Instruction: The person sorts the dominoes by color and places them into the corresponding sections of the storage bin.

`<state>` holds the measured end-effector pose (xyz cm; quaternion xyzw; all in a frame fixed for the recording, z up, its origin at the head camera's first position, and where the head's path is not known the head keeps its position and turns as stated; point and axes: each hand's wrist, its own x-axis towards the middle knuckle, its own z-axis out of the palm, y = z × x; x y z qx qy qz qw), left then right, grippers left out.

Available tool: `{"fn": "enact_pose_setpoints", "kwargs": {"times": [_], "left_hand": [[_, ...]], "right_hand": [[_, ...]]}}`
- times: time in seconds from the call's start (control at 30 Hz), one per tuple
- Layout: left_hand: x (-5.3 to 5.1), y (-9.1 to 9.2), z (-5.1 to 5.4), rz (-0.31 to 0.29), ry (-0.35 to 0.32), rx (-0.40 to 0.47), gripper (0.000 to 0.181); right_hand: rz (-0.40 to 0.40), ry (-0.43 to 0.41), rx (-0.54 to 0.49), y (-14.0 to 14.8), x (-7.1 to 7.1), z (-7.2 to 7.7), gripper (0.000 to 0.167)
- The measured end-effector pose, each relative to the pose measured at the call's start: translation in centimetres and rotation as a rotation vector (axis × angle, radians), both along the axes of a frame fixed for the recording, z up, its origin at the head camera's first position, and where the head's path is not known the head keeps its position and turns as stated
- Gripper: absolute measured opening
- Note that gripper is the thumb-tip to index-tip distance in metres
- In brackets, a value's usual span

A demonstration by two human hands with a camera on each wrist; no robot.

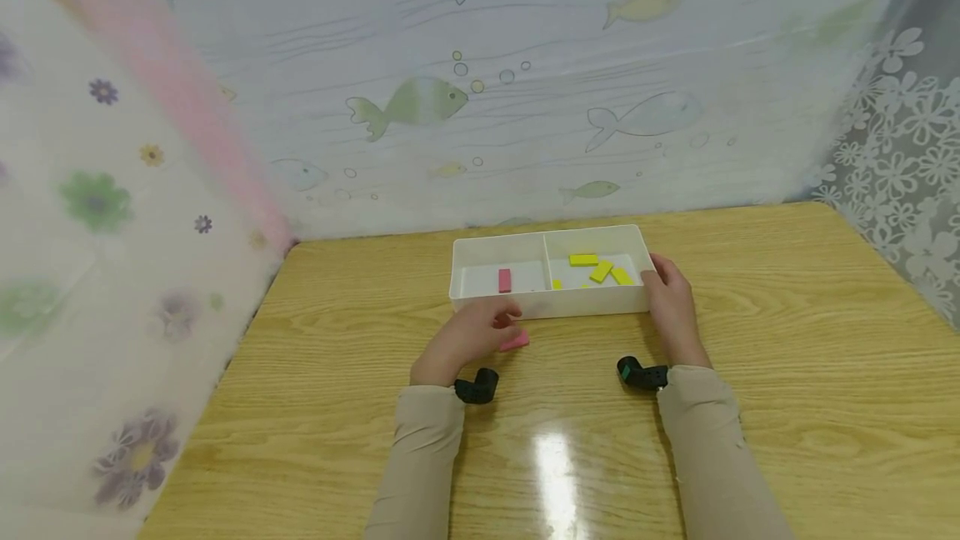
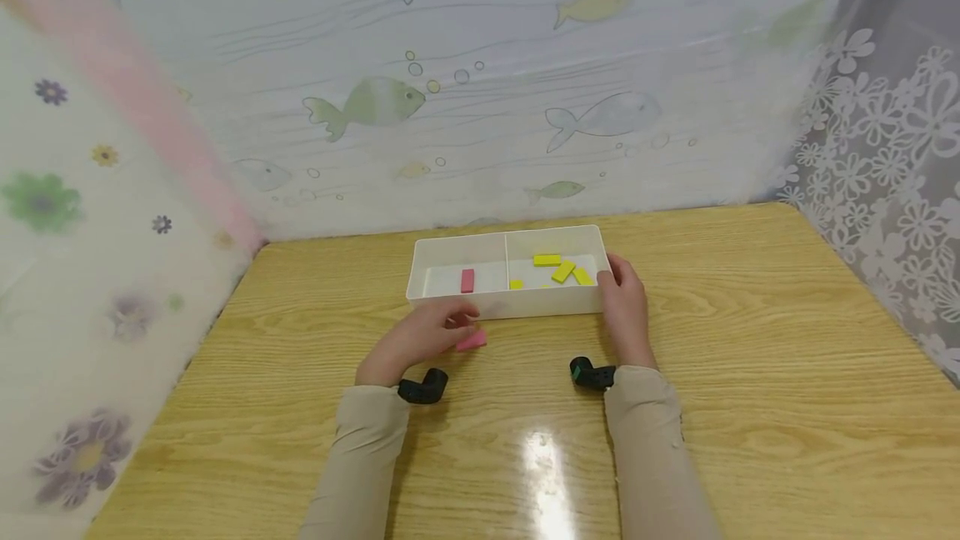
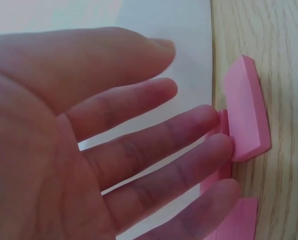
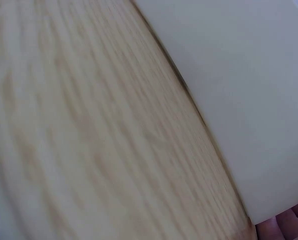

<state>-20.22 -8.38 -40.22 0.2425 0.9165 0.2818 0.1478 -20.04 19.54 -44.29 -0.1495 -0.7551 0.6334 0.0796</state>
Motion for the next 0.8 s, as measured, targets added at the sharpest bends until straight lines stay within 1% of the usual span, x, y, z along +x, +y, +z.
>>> {"fn": "enact_pose_setpoints", "kwargs": {"times": [0.2, 0.33, 0.43, 0.57, 0.7, 0.8], "left_hand": [[0.0, 0.3, -0.3, -0.010, 0.011, -0.004, 0.031], [0.2, 0.8, -0.1, -0.018, 0.016, -0.014, 0.035], [0.6, 1.3, 0.2, -0.038, 0.012, -0.019, 0.037], [0.9, 2.1, 0.2, -0.080, 0.010, -0.048, 0.036], [1.0, 2.6, 0.0, -0.077, 0.008, -0.083, 0.033], [1.0, 2.8, -0.2, -0.083, 0.033, -0.093, 0.030]], "right_hand": [[0.005, -0.006, 0.002, -0.1, 0.1, 0.1, 0.048], [0.005, -0.012, 0.007, -0.1, 0.2, 0.2, 0.049], [0.007, -0.008, 0.012, -0.1, 0.3, 0.3, 0.049], [0.009, -0.005, 0.011, 0.0, 0.3, 0.2, 0.049], [0.010, -0.003, 0.007, 0.0, 0.2, 0.1, 0.049], [0.007, 0.003, 0.006, 0.0, 0.1, 0.0, 0.048]]}}
